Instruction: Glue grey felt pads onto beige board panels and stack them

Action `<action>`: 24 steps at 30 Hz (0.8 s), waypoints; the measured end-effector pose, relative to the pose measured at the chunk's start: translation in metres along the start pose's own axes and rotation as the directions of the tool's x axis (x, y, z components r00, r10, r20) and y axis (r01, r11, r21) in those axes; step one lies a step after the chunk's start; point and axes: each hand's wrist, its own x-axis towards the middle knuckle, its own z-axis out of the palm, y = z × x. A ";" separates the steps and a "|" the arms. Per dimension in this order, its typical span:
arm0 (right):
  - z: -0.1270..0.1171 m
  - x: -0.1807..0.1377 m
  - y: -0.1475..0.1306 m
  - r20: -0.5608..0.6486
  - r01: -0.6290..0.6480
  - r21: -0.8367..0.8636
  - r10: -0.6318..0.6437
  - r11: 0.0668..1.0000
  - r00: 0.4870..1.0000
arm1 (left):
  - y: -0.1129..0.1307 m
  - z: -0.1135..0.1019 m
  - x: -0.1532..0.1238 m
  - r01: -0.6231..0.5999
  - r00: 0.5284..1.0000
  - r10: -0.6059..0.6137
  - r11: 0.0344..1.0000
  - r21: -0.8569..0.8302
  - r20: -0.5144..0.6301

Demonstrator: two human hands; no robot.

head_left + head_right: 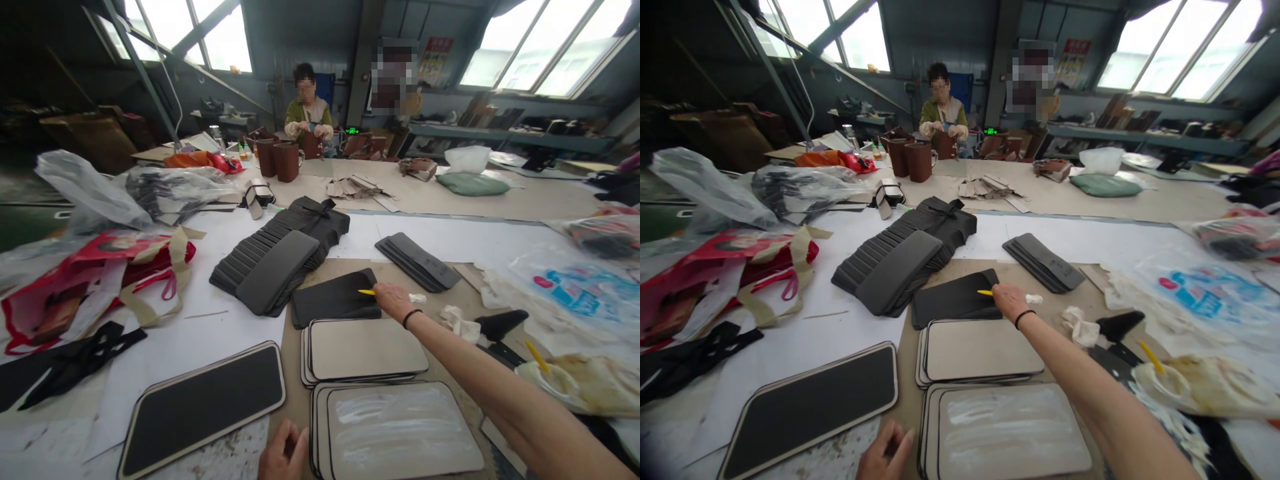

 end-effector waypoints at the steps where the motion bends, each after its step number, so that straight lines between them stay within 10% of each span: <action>1: -0.003 -0.001 -0.002 -0.006 0.001 -0.003 -0.002 1.000 1.000 | 0.005 -0.001 0.005 -0.006 0.999 0.007 1.000 -0.017 0.044; 7: -0.044 -0.029 -0.020 -0.103 0.050 0.021 -0.047 0.999 0.994 | 0.053 0.006 0.044 0.168 0.943 -0.047 0.921 -0.350 0.330; 14: -0.072 -0.117 -0.025 -0.397 0.273 0.325 -0.132 0.905 0.908 | 0.090 0.025 0.080 0.696 0.691 -0.002 0.273 -0.664 0.723; 20: -0.041 -0.161 -0.003 -0.394 0.136 0.558 0.117 0.818 0.912 | 0.100 0.033 0.103 0.475 0.874 -0.019 0.241 -0.846 0.485; 24: -0.009 -0.198 0.026 -0.245 -0.055 0.581 0.239 0.812 0.940 | 0.096 0.018 0.102 0.477 0.879 -0.156 0.334 -0.813 0.451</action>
